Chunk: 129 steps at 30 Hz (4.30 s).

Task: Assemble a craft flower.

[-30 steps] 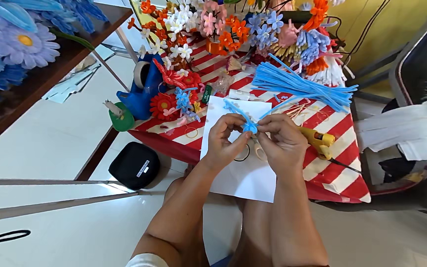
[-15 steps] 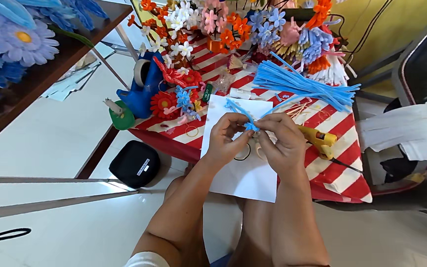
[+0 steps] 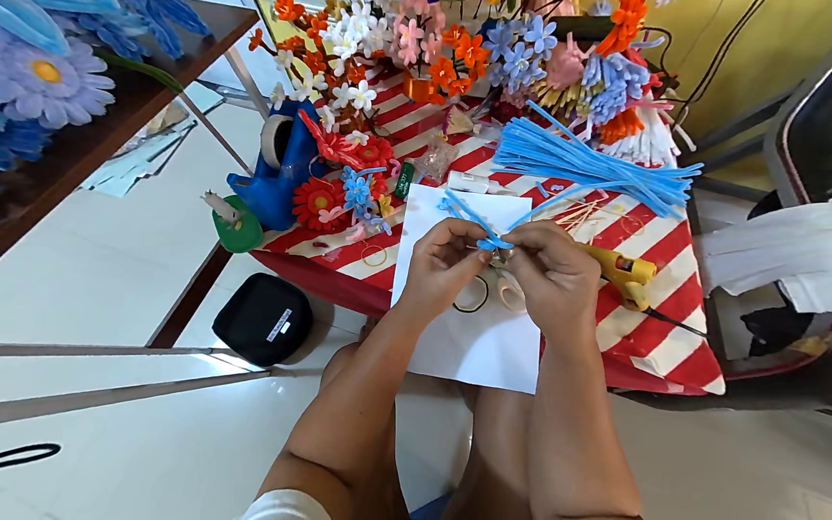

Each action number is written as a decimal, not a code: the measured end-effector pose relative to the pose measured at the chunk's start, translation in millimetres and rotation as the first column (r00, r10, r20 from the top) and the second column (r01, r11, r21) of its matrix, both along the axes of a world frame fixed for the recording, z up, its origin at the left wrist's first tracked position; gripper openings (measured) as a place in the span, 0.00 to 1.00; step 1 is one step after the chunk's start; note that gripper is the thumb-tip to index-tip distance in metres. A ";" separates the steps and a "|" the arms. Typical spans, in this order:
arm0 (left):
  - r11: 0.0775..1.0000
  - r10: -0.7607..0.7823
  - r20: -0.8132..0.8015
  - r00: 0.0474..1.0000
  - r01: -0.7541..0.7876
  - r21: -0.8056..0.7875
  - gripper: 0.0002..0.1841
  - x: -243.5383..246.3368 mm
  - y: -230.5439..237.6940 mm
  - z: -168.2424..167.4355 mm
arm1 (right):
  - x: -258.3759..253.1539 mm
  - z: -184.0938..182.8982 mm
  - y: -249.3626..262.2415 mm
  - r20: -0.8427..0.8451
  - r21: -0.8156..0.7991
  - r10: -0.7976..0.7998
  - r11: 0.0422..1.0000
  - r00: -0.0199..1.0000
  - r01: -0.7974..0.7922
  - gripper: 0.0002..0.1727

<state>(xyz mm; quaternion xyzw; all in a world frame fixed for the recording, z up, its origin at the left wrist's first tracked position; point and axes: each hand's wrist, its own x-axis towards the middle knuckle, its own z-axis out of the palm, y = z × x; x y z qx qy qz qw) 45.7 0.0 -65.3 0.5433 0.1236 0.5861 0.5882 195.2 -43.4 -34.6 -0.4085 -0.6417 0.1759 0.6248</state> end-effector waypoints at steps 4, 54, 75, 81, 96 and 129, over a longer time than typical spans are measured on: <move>0.997 -0.040 -0.004 0.999 0.040 -0.065 0.08 -3.2 2.8 -0.4 | 0.7 -0.4 0.1 0.002 -0.010 0.000 1.000 1.000 0.000 0.08; 0.962 0.149 -0.442 0.885 -0.026 0.272 0.08 -14.9 10.5 5.2 | 7.1 0.5 -3.6 0.105 -0.067 0.022 0.998 0.994 -0.015 0.06; 0.955 -0.268 -0.181 0.946 0.236 -0.177 0.08 -10.8 5.5 5.7 | 0.0 8.2 -10.8 0.277 0.054 -0.104 0.994 0.955 0.092 0.05; 0.908 -0.358 -0.074 0.931 0.329 -0.258 0.10 -10.6 4.5 5.3 | 1.3 8.6 -11.3 0.287 0.035 -0.063 0.998 0.956 0.055 0.07; 0.778 -0.478 0.216 0.852 0.524 -0.347 0.09 -5.1 1.7 1.2 | 2.9 11.1 -12.4 0.346 0.072 -0.051 0.997 0.937 0.028 0.07; 0.982 -0.040 -0.232 0.972 -0.005 -0.190 0.08 10.4 -11.2 5.8 | 4.5 8.1 -8.8 0.422 0.091 -0.156 0.987 0.893 0.130 0.07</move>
